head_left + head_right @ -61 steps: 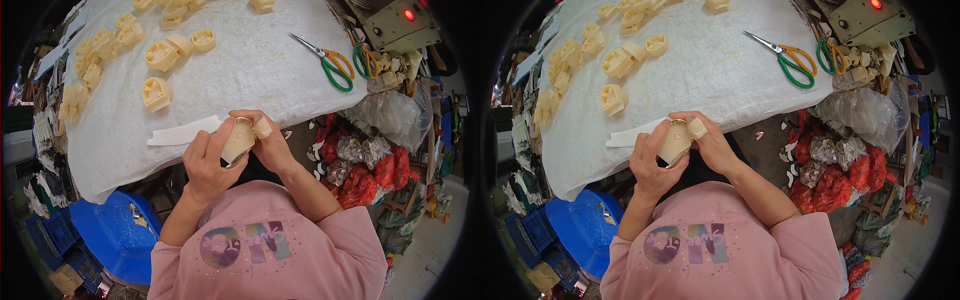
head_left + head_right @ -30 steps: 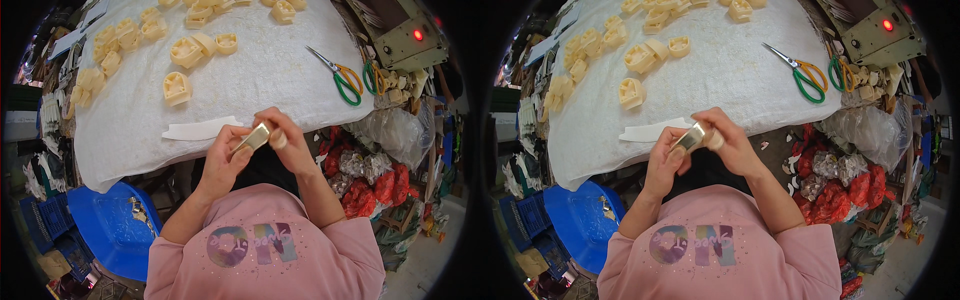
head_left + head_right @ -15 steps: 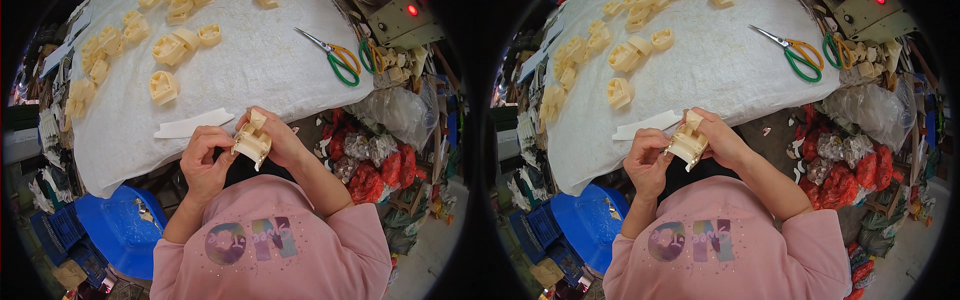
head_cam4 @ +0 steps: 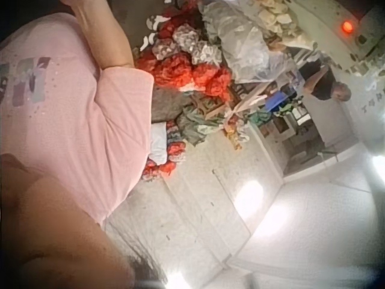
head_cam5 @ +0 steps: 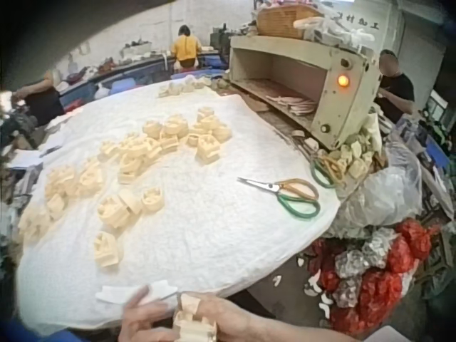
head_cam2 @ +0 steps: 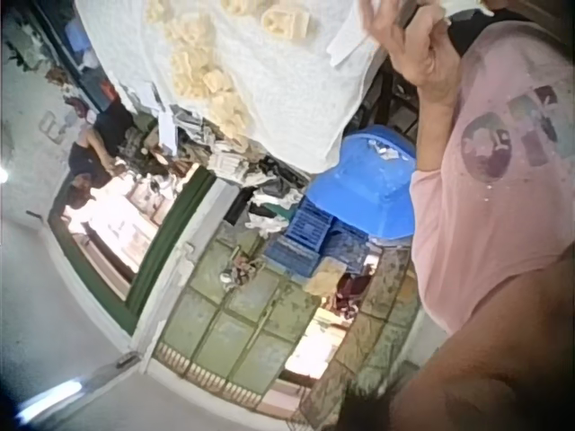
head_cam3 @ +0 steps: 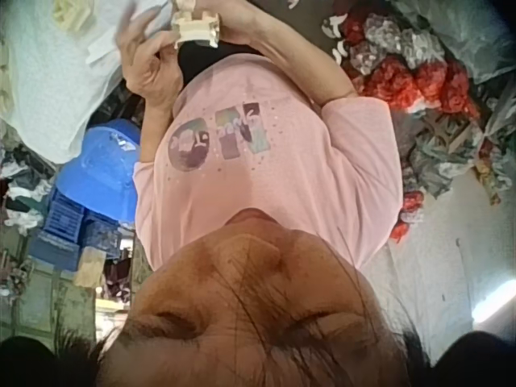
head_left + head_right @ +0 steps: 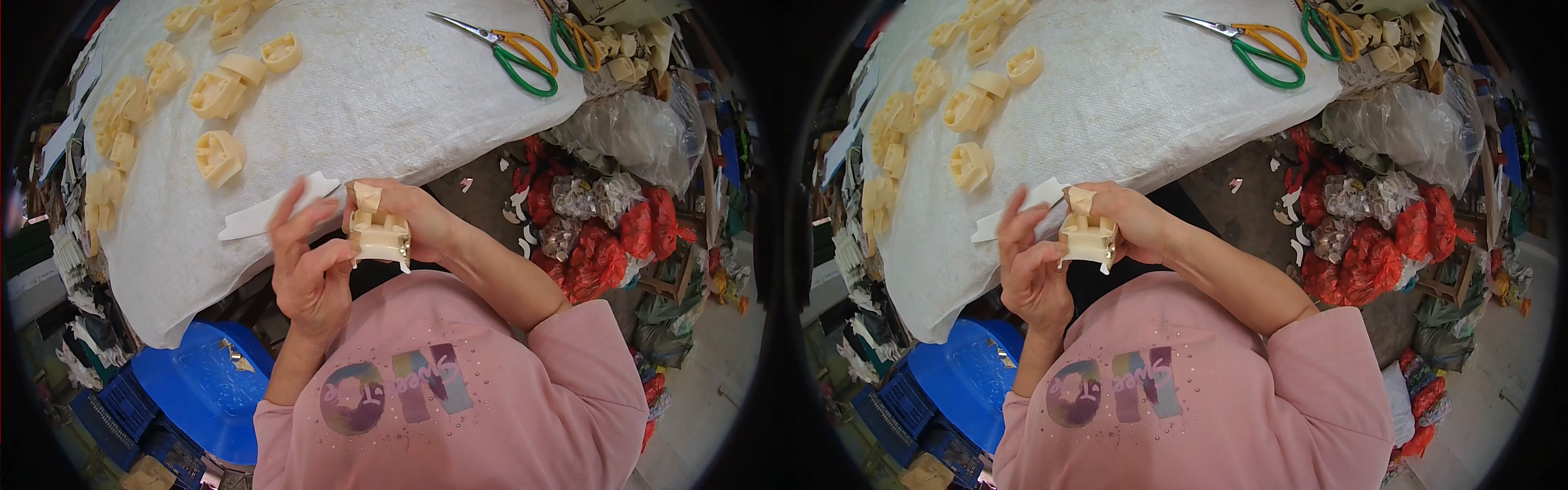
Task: The recorder is assembling and trimming plastic shoe components using scissors.
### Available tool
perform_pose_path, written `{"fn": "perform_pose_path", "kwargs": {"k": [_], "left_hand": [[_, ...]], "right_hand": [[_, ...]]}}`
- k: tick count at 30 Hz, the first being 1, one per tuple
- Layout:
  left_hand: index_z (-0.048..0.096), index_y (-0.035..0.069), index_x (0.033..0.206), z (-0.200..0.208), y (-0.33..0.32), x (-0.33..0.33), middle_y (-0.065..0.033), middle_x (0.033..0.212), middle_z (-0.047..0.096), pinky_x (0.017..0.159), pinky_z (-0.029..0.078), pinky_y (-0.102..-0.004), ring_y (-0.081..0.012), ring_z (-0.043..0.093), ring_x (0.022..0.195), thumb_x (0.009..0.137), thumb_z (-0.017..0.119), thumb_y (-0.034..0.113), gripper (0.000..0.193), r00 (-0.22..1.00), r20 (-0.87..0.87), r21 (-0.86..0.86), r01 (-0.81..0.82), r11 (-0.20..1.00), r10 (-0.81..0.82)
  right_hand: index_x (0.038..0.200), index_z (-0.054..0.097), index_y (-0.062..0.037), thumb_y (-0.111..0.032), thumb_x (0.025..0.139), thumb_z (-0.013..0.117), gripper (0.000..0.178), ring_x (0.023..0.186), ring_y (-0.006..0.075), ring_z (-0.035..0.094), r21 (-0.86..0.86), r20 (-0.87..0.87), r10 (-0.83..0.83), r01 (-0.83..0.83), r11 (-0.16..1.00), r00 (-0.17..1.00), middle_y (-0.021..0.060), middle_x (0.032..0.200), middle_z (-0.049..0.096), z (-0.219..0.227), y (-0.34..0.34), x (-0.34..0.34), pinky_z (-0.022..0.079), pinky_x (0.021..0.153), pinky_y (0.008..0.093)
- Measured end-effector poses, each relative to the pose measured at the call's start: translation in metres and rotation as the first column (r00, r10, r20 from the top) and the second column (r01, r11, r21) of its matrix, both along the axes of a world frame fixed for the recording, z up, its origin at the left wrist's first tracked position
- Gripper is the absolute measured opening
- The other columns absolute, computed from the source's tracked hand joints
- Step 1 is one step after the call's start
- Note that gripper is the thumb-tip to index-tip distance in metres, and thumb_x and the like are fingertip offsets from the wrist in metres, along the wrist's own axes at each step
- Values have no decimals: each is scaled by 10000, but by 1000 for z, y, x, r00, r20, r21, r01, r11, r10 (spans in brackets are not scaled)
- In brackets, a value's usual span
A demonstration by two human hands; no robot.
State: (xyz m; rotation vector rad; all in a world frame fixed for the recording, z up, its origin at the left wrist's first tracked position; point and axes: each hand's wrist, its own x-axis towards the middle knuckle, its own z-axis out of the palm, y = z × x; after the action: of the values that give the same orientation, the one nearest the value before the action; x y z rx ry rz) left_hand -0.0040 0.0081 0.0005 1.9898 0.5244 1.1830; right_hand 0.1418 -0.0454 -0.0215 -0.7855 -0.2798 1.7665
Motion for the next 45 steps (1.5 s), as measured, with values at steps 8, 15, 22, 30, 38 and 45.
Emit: {"fn": "perform_pose_path", "kwargs": {"k": [8,15,22,30,38,45], "left_hand": [[611,35,880,-1,3,2,-134,1053,610,847,520,-392,-358,614,1014,672,674,-99,256,970,44,28,237,971,-238],[616,43,883,2,7,-7,-132,1013,603,777,541,-370,-343,627,964,610,671,-126,326,998,-20,196,59,979,-57],[608,54,886,1,7,-7,-134,1017,599,753,544,-361,-341,632,949,615,662,-130,332,999,-35,273,11,962,-2],[592,33,909,-7,2,-5,-150,1026,588,742,549,-379,-368,631,930,613,630,-155,352,999,-12,213,41,976,-39],[593,19,889,-4,3,-8,-156,1028,594,744,552,-372,-360,633,928,620,624,-177,335,995,-83,172,74,982,-61],[603,18,876,-6,3,-5,-150,1014,595,730,547,-363,-345,635,910,632,663,-148,301,995,-87,142,65,988,-53]], "right_hand": [[1023,550,-58,-213,875,446,239,726,85,596,84,-82,23,-16,996,996,30,881,587,2,-1,7,499,554,225],[1295,481,-21,-419,932,498,539,1048,185,559,186,298,-10,-48,981,954,109,1147,583,8,-11,25,446,915,331],[1302,475,8,-163,876,630,484,1087,179,538,321,376,-36,-94,942,926,104,1209,546,12,-21,31,450,903,308],[1113,603,23,-22,819,665,303,948,124,540,447,336,-19,-142,883,941,80,1096,560,3,-17,44,471,831,255],[1012,614,30,51,799,647,217,968,151,565,396,506,9,-241,886,862,126,1099,563,7,-18,46,483,789,253],[1002,595,19,-45,841,622,175,830,98,574,430,643,-91,-260,864,761,69,1005,608,-1,-14,44,486,652,216]]}}
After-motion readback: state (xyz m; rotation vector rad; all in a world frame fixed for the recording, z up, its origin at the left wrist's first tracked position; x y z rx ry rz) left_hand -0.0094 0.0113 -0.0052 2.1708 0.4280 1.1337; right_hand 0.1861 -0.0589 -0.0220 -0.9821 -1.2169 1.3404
